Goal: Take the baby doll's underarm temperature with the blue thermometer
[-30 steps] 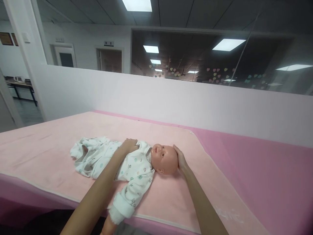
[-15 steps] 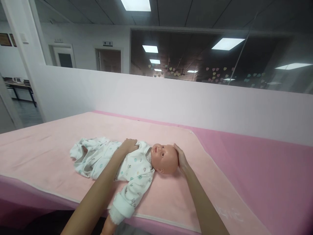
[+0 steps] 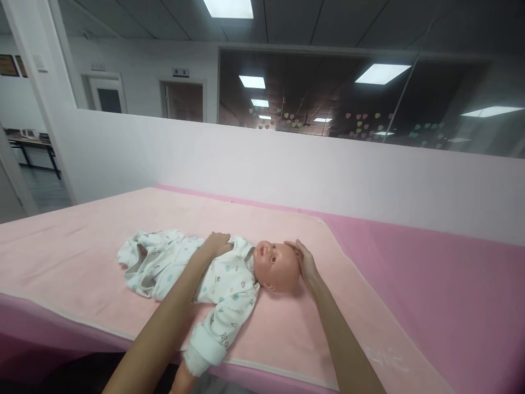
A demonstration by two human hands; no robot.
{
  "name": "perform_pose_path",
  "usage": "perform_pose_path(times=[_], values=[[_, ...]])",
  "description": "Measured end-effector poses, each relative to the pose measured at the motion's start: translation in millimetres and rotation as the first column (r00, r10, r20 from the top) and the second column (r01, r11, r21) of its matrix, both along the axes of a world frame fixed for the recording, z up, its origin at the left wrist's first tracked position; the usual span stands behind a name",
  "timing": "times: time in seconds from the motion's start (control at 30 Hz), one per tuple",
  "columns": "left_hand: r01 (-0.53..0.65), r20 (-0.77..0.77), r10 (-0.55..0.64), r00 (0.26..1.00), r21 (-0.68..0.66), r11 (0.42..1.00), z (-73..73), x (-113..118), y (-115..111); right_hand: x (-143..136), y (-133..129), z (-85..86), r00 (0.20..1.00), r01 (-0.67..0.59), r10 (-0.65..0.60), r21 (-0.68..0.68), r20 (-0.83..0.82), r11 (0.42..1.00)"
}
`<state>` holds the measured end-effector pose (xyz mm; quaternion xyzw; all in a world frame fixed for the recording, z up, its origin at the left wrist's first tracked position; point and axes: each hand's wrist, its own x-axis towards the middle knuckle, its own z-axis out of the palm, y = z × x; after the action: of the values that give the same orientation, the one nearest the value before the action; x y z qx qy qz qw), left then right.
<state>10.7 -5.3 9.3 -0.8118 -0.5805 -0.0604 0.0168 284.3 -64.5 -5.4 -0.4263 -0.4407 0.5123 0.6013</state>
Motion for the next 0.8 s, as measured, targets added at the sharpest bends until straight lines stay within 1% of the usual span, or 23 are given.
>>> perform_pose_path(times=[0.07,0.1,0.2,0.27,0.43,0.53,0.67,0.8], values=[[0.004,-0.003,-0.004,1.0,-0.001,1.0,0.7,0,-1,0,0,0.7,0.999,0.034,-0.034,-0.003,-0.023,0.999],[0.005,-0.004,-0.005,1.0,0.0,1.0,1.0,0,-1,-2,-1,0.8,0.999,0.016,-0.017,-0.014,-0.041,1.0],[0.007,-0.009,-0.007,1.0,0.002,1.0,1.5,1,-1,-12,-8,2.8,0.992,-0.092,0.086,-0.066,-0.092,0.994],[0.004,-0.012,-0.004,1.0,0.002,1.0,1.4,1,-1,-18,-14,6.2,0.986,-0.133,0.122,-0.093,-0.115,0.987],[0.0,-0.02,-0.001,1.0,-0.004,1.0,0.3,0,1,-23,-25,16.9,0.964,-0.236,0.221,-0.096,-0.15,0.967],[0.002,-0.023,-0.002,1.0,-0.007,1.0,-0.2,0,1,-24,-29,20.4,0.949,-0.282,0.262,-0.1,-0.177,0.954],[0.001,-0.02,-0.001,1.0,-0.008,1.0,-0.4,0,1,-27,-31,22.8,0.937,-0.315,0.291,-0.104,-0.194,0.943],[-0.002,-0.017,0.002,1.0,-0.007,1.0,-0.6,0,2,-27,-32,23.6,0.937,-0.314,0.292,-0.094,-0.193,0.945]])
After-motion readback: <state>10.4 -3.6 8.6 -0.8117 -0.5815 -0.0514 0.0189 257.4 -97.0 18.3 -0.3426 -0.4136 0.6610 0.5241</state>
